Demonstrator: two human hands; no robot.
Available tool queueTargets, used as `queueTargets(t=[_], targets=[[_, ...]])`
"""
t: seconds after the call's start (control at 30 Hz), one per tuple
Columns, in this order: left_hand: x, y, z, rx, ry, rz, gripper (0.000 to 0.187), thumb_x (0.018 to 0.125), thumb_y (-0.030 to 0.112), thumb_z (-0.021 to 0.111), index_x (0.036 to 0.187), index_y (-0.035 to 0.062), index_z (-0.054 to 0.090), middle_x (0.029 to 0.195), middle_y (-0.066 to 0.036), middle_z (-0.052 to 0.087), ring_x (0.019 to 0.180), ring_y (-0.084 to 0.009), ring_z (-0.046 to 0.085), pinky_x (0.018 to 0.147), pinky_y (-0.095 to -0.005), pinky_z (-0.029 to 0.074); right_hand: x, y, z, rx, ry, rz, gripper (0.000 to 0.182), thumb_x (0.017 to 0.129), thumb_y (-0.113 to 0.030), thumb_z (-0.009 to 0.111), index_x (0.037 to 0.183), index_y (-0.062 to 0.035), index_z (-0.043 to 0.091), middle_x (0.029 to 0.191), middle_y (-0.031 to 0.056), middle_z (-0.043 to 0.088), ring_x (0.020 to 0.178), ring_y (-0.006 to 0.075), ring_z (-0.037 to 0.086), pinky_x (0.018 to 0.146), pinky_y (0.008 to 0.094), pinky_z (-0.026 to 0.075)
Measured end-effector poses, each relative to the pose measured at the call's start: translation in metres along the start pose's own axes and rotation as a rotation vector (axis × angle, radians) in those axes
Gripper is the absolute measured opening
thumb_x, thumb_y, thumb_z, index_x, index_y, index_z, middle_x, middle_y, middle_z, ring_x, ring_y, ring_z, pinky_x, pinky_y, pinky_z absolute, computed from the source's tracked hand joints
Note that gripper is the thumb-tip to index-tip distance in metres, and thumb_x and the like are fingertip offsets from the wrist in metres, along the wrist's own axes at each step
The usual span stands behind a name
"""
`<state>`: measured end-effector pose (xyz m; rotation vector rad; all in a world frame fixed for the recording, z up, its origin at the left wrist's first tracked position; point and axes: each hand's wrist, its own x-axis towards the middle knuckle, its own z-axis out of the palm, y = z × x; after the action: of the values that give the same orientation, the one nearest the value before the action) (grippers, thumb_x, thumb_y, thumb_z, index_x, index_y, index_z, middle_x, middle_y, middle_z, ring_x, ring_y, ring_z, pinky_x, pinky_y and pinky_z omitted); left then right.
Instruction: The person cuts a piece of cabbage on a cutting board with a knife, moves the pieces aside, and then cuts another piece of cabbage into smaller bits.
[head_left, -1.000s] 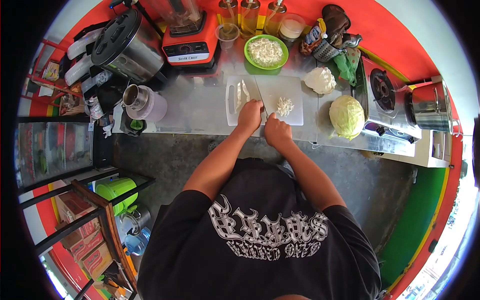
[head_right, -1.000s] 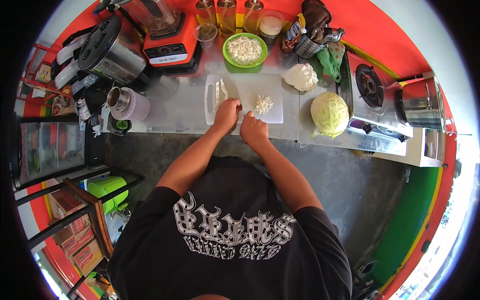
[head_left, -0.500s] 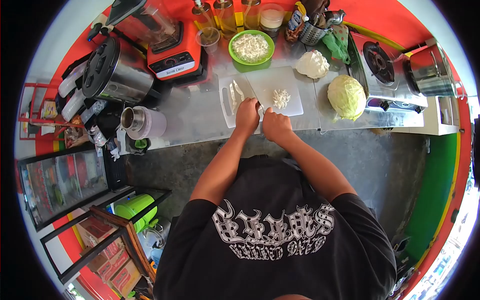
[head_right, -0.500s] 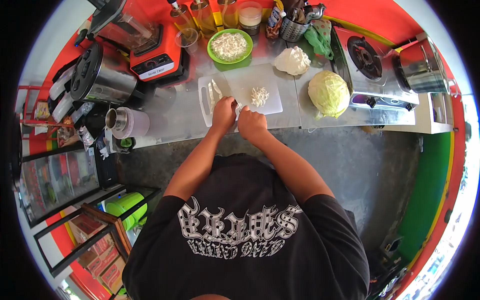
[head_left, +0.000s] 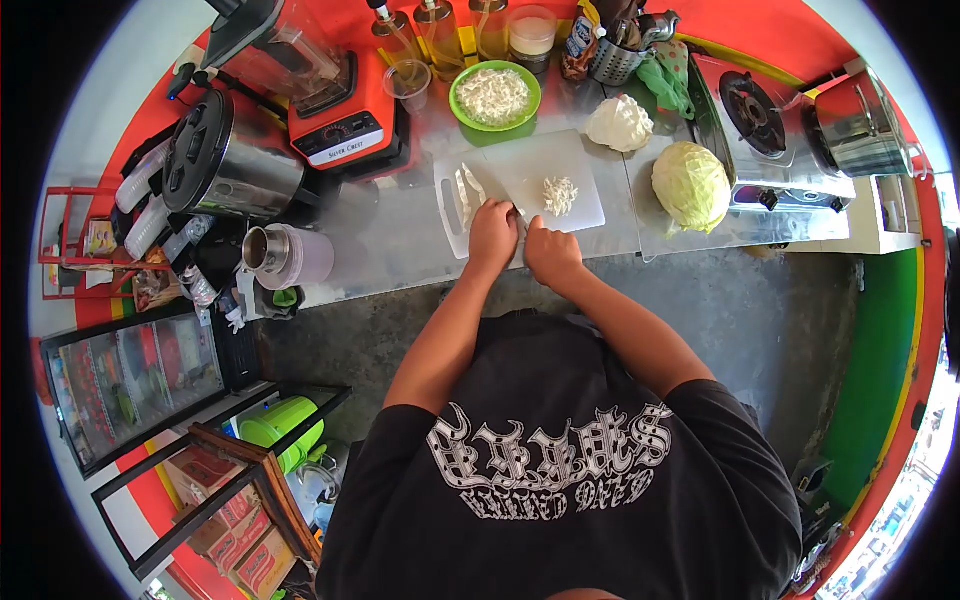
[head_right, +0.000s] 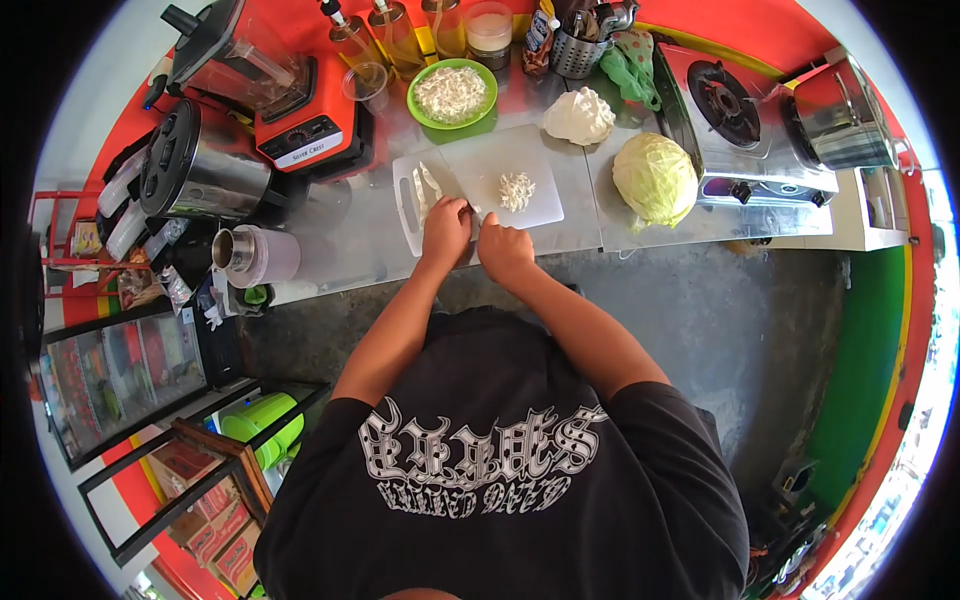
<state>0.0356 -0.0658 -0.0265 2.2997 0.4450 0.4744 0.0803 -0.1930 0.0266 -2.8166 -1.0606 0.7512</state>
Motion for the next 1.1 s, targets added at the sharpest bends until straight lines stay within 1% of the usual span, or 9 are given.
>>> queueTargets(t=[0.13,0.2,0.4,0.47,0.63,0.8,0.87,1.03,1.1], targets=[[-0.004,0.001,-0.006,-0.027,-0.023,0.033,0.01,0.085,0.007,0.063,0.088,-0.0008,0.069,0.089,-0.02,0.064,0.089,-0.0415,0.062,0.081,-0.0486,0.05,0.005,0.003,-0.006,0.024,-0.03,0.005,0.026,0.088,-0.01,0.065,0.107,0.0005,0.051,0.095,0.0214,0.075,0.093,0.0354,0.075,0.08,0.0434,0.059],[-0.006,0.0,-0.01,-0.037,-0.09,0.079,0.012,0.088,0.006,0.059,0.088,-0.0017,0.069,0.09,-0.02,0.061,0.092,-0.0408,0.06,0.085,-0.0491,0.05,0.004,0.001,-0.01,-0.004,-0.039,-0.005,0.028,0.087,-0.01,0.065,0.108,0.0006,0.05,0.095,0.0216,0.074,0.093,0.0354,0.075,0.081,0.0434,0.059],[-0.01,-0.001,-0.005,0.048,-0.032,0.118,0.009,0.088,0.007,0.061,0.086,-0.0003,0.067,0.09,-0.018,0.062,0.089,-0.0399,0.061,0.082,-0.0487,0.05,-0.006,-0.008,-0.006,-0.001,-0.058,0.032,0.023,0.089,-0.012,0.063,0.106,0.0006,0.052,0.096,0.0225,0.074,0.093,0.0341,0.075,0.081,0.0441,0.059],[-0.012,0.0,-0.006,0.062,-0.05,0.118,0.009,0.088,0.006,0.061,0.087,-0.0002,0.067,0.091,-0.018,0.062,0.09,-0.04,0.061,0.082,-0.0489,0.05,0.002,-0.004,0.0,0.053,-0.007,0.033,0.024,0.088,-0.011,0.064,0.106,0.0009,0.052,0.096,0.0228,0.074,0.093,0.0342,0.075,0.08,0.0445,0.059],[-0.013,0.001,-0.005,0.077,-0.066,0.1,0.009,0.09,0.006,0.06,0.09,0.0,0.067,0.095,-0.018,0.062,0.094,-0.0406,0.06,0.083,-0.0491,0.049,-0.004,-0.003,-0.008,0.005,-0.033,-0.008,0.025,0.089,-0.01,0.062,0.108,0.0007,0.05,0.097,0.0228,0.074,0.094,0.0354,0.075,0.081,0.0446,0.059],[-0.015,0.003,-0.002,0.067,-0.002,0.084,0.009,0.09,0.006,0.06,0.091,-0.0008,0.067,0.097,-0.017,0.063,0.094,-0.0395,0.06,0.084,-0.0489,0.049,-0.004,-0.003,0.002,0.004,-0.048,0.036,0.021,0.09,-0.01,0.06,0.106,0.0006,0.052,0.094,0.0219,0.075,0.092,0.0348,0.075,0.079,0.0436,0.059],[-0.016,0.003,-0.004,0.062,-0.016,0.089,0.008,0.091,0.005,0.06,0.091,-0.0003,0.067,0.096,-0.016,0.062,0.094,-0.0381,0.059,0.085,-0.0479,0.049,0.001,0.0,0.004,0.049,0.017,0.019,0.022,0.089,-0.009,0.06,0.106,0.0011,0.052,0.093,0.0219,0.075,0.091,0.0343,0.076,0.078,0.0433,0.059],[-0.018,0.0,-0.004,0.08,-0.023,0.114,0.008,0.092,0.005,0.061,0.09,0.0006,0.067,0.094,-0.015,0.06,0.094,-0.0359,0.057,0.085,-0.0463,0.049,-0.006,-0.006,-0.006,0.004,-0.02,0.001,0.021,0.09,-0.009,0.059,0.107,0.0015,0.051,0.092,0.0218,0.075,0.091,0.0343,0.076,0.078,0.043,0.059],[-0.019,0.003,-0.005,0.107,-0.011,0.081,0.009,0.089,0.007,0.064,0.092,0.0021,0.071,0.093,-0.013,0.064,0.093,-0.0369,0.059,0.085,-0.0455,0.049,-0.006,-0.007,-0.002,-0.004,-0.018,0.0,0.021,0.09,-0.01,0.059,0.106,0.0016,0.052,0.092,0.0216,0.075,0.091,0.0341,0.076,0.078,0.0428,0.059]])
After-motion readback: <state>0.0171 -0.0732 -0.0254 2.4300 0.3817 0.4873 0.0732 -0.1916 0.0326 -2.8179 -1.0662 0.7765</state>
